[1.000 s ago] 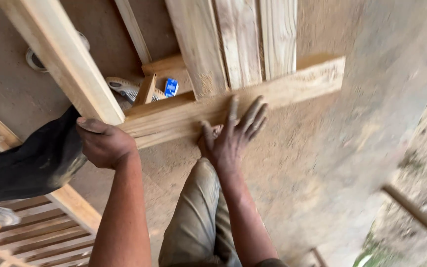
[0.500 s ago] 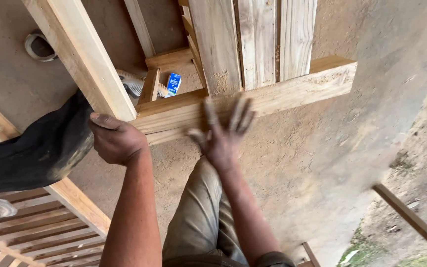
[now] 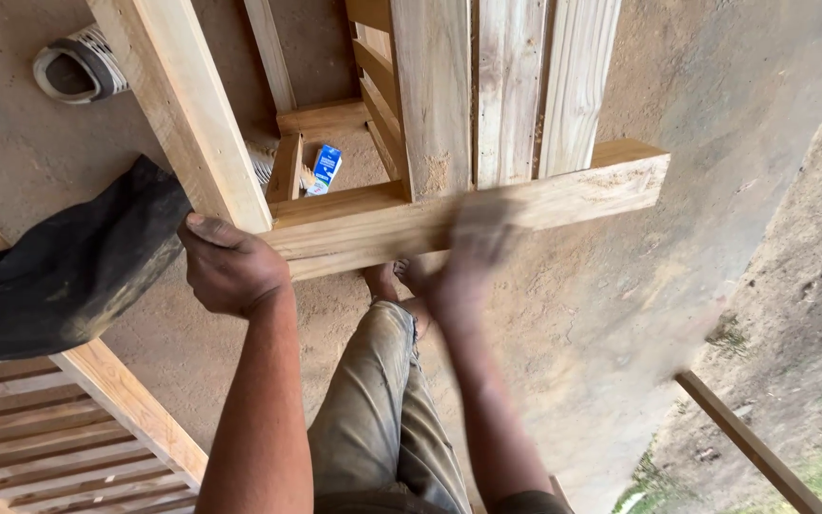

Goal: The person crouches beside a wooden chair frame on the ground and squeezes wood glue from a plastic bottle along the joints between the seat slats and the rail. They press and align the slats by hand, sprinkle sawdust from a container onto the glued joint, and continue applying glue along the seam.

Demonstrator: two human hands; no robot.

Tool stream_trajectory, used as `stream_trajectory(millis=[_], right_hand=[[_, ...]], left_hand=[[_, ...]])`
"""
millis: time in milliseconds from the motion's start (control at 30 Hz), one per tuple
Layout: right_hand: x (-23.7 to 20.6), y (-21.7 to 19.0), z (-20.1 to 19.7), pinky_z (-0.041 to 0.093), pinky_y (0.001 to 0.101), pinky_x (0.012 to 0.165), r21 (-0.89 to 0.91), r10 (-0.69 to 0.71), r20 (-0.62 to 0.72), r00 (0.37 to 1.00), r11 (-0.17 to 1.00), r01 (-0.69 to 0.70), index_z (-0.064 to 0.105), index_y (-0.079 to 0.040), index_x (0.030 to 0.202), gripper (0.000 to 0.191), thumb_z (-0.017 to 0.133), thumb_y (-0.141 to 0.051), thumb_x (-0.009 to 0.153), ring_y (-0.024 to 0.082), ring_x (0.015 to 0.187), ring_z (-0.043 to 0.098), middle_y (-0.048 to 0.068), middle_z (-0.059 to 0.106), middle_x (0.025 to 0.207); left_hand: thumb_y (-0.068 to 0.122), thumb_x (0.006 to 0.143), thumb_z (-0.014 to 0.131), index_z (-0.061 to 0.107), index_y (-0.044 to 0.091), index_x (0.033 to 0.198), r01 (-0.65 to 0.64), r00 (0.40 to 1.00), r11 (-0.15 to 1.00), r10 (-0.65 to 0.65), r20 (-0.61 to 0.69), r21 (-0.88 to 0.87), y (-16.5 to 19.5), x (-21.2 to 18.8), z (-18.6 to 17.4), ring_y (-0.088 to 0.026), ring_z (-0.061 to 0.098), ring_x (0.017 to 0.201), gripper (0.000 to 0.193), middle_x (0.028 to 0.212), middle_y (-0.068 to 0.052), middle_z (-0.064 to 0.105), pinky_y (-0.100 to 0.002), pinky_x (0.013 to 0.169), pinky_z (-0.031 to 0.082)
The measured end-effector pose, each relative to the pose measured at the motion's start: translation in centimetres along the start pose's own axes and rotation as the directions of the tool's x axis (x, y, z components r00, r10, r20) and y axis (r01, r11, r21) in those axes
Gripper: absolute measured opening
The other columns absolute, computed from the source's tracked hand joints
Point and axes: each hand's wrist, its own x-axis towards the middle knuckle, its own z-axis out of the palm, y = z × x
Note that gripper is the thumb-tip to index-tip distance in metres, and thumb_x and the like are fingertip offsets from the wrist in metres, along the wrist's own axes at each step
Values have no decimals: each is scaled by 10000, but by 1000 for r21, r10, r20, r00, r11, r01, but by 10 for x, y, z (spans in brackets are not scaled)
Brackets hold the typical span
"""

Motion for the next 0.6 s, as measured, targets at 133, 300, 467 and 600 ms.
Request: stream_trajectory(millis=[133,300,467,600], right_hand=[[-9,-46,-56,293,568,1208,381,-248,-14,969,894,234,582,-50,1358,656,822,-392,853,438,1504,334,281,408,1567],[92,-10,-171,607,357,970,407,-58,-539,840,856,320,674,-8,1216,252,728,-66,976,242,1066,751,141,758,1146],[233,8,-263,523,230,628,-76,-458,-584,670,853,517,746,-78,1117,86,679,-49,1162,90,745,683,26,744,908],[338,-5,-269,572,228,725,-168,-617,-161,770,786,595,723,-88,1063,56,704,-92,1115,102,865,690,68,737,973]], left_hand=[[443,1117,238,683,112,1110,15,1000,999,-15,-17,29,7,-1,-3,-369,742,737,555,882,-117,766,-497,561,603],[437,1124,301,714,151,1132,85,996,995,-83,-41,48,21,-7,-18,-415,715,767,502,956,-124,772,-556,589,569],[442,1110,282,704,135,1153,93,996,995,-93,-5,19,10,-11,-24,-416,711,731,524,951,-124,767,-548,539,560],[465,1147,261,711,153,1098,14,993,1000,-13,-116,4,14,-6,-13,-397,724,800,549,974,-102,772,-539,612,571]])
